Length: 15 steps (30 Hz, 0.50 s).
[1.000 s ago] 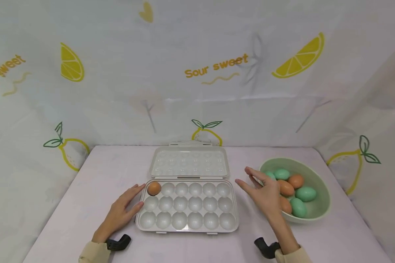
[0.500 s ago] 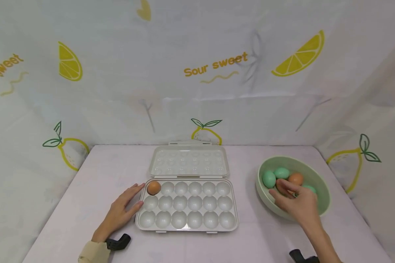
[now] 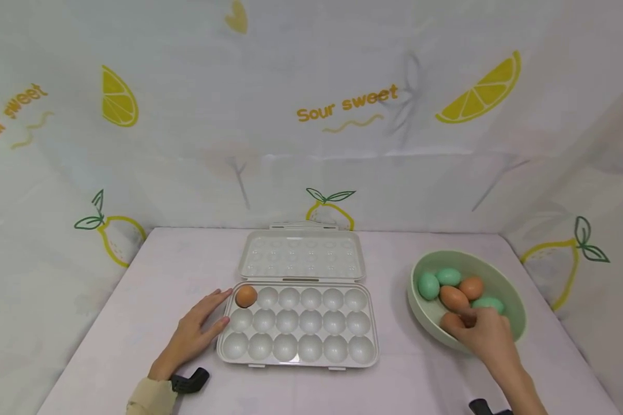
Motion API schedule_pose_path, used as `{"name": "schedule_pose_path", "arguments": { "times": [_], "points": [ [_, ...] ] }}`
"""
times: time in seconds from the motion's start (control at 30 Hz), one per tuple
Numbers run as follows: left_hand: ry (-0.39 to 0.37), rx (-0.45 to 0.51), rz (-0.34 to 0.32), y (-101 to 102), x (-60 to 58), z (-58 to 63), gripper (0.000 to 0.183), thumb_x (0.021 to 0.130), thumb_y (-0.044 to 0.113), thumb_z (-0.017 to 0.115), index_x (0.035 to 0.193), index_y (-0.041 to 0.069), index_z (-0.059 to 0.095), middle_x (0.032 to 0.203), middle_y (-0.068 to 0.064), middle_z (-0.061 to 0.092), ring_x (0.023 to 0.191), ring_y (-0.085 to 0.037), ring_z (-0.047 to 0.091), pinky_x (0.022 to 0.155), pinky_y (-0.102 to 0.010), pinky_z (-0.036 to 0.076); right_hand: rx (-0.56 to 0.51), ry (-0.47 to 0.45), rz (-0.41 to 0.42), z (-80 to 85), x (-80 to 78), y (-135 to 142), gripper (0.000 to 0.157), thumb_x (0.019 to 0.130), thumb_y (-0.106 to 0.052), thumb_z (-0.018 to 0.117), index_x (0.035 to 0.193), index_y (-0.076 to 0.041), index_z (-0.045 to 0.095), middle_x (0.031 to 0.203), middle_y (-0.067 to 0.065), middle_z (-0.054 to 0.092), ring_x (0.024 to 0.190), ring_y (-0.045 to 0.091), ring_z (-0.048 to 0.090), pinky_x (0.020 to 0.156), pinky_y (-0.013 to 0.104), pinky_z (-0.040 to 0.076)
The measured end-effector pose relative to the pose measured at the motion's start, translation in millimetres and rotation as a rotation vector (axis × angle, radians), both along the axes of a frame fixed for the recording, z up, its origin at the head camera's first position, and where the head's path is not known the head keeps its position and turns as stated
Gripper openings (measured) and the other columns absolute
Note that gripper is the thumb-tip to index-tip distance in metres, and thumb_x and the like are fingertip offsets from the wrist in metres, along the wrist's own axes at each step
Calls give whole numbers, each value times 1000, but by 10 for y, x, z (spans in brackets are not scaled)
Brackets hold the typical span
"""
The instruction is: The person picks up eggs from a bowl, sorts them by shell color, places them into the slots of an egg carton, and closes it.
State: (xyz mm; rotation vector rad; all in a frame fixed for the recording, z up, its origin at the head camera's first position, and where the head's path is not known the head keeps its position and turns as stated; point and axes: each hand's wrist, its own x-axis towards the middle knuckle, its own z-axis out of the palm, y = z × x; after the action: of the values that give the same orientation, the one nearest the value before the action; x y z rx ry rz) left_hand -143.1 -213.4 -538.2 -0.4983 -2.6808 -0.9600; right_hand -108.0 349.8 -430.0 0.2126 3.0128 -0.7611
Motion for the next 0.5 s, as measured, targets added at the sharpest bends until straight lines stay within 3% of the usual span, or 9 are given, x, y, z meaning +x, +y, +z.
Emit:
{"name": "schedule_pose_path", "arguments": {
  "times": [0.33, 0.5],
  "points": [
    [12, -2, -7, 7, -14, -20, 57, 93, 32, 72, 148, 26, 56, 149, -5, 60, 142, -39, 52, 110, -68, 46, 30, -18, 16, -41, -32, 38, 49, 93, -32, 72, 117, 11, 70, 109, 32, 72, 101, 64, 61, 68, 49, 57],
    [19, 1, -4, 5, -8, -11, 57, 92, 32, 72, 147, 25, 57, 148, -6, 61, 141, -39, 53, 110, -68, 46, 47, 5, 23, -66, -77, 19, 31, 91, -25, 73, 98, 5, 79, 89, 22, 77, 80, 42, 68, 62, 38, 52]
  ]
}}
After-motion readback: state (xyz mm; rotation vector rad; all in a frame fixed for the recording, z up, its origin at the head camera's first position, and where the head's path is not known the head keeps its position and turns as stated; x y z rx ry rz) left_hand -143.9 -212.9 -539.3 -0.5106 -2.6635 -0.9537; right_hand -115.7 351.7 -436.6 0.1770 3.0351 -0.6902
